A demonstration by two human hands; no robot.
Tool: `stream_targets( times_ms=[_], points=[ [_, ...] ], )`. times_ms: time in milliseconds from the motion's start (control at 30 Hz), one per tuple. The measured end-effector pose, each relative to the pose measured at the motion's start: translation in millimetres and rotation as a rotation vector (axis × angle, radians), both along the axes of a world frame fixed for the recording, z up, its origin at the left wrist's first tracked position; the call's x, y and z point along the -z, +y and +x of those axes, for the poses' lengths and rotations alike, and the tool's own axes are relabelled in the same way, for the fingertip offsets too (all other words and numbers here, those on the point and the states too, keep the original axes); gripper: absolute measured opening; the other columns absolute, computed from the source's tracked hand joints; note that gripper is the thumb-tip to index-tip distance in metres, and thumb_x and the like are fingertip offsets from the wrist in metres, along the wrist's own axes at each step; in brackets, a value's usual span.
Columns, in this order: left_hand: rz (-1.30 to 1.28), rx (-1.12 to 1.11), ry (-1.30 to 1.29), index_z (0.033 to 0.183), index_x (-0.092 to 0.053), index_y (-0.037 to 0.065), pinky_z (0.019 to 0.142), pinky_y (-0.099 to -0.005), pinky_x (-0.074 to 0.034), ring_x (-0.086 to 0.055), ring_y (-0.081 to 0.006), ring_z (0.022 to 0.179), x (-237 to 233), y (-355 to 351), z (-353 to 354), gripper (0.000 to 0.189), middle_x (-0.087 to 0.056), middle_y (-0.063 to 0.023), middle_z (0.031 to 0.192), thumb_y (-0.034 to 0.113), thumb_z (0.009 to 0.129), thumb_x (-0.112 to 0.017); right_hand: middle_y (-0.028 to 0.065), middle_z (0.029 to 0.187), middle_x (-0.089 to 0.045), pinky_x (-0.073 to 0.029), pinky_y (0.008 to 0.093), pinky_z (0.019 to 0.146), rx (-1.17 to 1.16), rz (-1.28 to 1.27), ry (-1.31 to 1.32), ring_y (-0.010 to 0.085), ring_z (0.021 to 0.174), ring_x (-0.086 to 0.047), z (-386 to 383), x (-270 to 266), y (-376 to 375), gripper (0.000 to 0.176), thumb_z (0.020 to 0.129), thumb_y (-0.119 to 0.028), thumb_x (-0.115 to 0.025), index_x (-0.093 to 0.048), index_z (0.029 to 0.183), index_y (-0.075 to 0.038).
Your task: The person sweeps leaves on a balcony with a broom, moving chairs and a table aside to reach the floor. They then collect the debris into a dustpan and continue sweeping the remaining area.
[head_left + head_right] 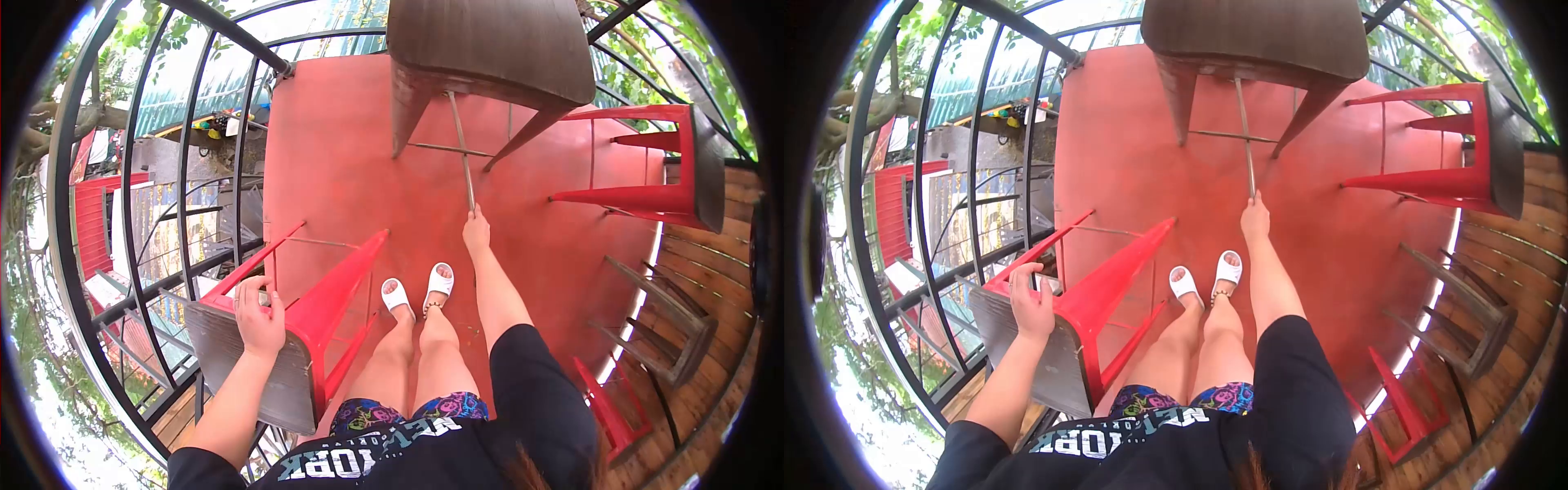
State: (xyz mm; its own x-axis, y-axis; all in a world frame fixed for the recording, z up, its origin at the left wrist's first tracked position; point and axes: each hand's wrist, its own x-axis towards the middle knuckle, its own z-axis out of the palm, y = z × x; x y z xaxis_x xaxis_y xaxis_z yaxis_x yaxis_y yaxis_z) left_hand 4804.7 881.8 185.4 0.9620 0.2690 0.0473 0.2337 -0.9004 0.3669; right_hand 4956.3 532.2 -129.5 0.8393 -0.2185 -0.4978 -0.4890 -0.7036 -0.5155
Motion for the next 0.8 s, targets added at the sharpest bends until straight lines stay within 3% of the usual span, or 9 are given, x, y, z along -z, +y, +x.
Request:
stream_targets(
  times_ms=[167, 367, 433, 533, 633, 733, 800],
  points=[
    [-0.01, -0.009, 0.007, 0.095, -0.051, 0.002, 0.082, -0.0388, -0.038, -0.051, -0.0293, 0.09, -0.4, -1.6, -4.4, 0.02, -0.054, -0.0119, 0.09, 0.004, 0.075, -0.054, 0.0228, 0.104, -0.057, -0.043, 0.0431, 0.082, -0.014, -0.046, 0.149, 0.0385, 0.097, -0.054, -19.4, -17.8, -23.9, 0.041, 0.09, -0.028, -0.041, -0.039, 0.129, -0.014],
    [-0.011, 0.017, -0.019, 0.096, -0.052, 0.004, 0.083, -0.0388, -0.038, -0.051, -0.029, 0.09, 5.8, 2.6, -10.2, 0.02, -0.055, -0.0118, 0.091, 0.009, 0.077, -0.052, 0.0226, 0.104, -0.056, -0.042, 0.0442, 0.083, 0.031, -0.018, 0.383, 0.0381, 0.097, -0.054, -200.7, -91.5, -110.3, 0.039, 0.089, -0.027, -0.043, -0.041, 0.127, -0.021],
    [-0.022, 0.021, -0.026, 0.096, -0.052, 0.004, 0.082, -0.0387, -0.038, -0.051, -0.0287, 0.091, 7.1, 4.6, -13.1, 0.019, -0.055, -0.0113, 0.091, 0.009, 0.077, -0.052, 0.0226, 0.104, -0.056, -0.042, 0.0468, 0.083, -0.063, -0.128, 0.451, 0.0407, 0.098, -0.052, -277.4, -122.8, -147.2, 0.042, 0.089, -0.033, -0.041, -0.037, 0.13, -0.025],
    [0.003, 0.036, -0.028, 0.095, -0.052, 0.005, 0.082, -0.0381, -0.037, -0.051, -0.0273, 0.092, 3.8, 4.5, -15.3, 0.017, -0.056, -0.0096, 0.092, 0.015, 0.081, -0.05, 0.0229, 0.097, -0.058, -0.045, 0.0457, 0.076, -0.072, -0.248, 0.474, 0.0393, 0.089, -0.056, -363.1, -159.7, -179.6, 0.04, 0.089, -0.032, -0.043, -0.041, 0.128, -0.024],
    [0.046, 0.065, -0.032, 0.096, -0.052, 0.006, 0.081, -0.0377, -0.037, -0.051, -0.0262, 0.093, 5.3, 4.7, -16.0, 0.02, -0.056, -0.0082, 0.093, 0.022, 0.085, -0.048, 0.0219, 0.089, -0.06, -0.047, 0.0436, 0.073, 0.032, -0.247, 0.463, 0.0361, 0.084, -0.059, -382.7, -221.8, -176.6, 0.035, 0.088, -0.029, -0.046, -0.048, 0.123, -0.022],
    [0.087, 0.076, -0.027, 0.095, -0.052, 0.006, 0.08, -0.0375, -0.038, -0.05, -0.0258, 0.094, 4.5, 2.0, -16.5, 0.021, -0.056, -0.0075, 0.092, 0.025, 0.086, -0.048, 0.022, 0.093, -0.059, -0.045, 0.0446, 0.076, 0.028, -0.176, 0.328, 0.0369, 0.089, -0.057, -387.4, -227.4, -174.9, 0.036, 0.088, -0.028, -0.044, -0.046, 0.125, -0.022],
    [0.082, 0.087, -0.037, 0.096, -0.052, 0.006, 0.081, -0.0375, -0.038, -0.051, -0.0259, 0.094, 7.1, 3.7, -16.5, 0.022, -0.056, -0.0077, 0.092, 0.025, 0.086, -0.048, 0.0214, 0.098, -0.058, -0.045, 0.0447, 0.078, -0.02, -0.174, 0.298, 0.0371, 0.093, -0.055, -347.9, -228.0, -154.5, 0.037, 0.089, -0.027, -0.042, -0.045, 0.125, -0.021]
  ],
)
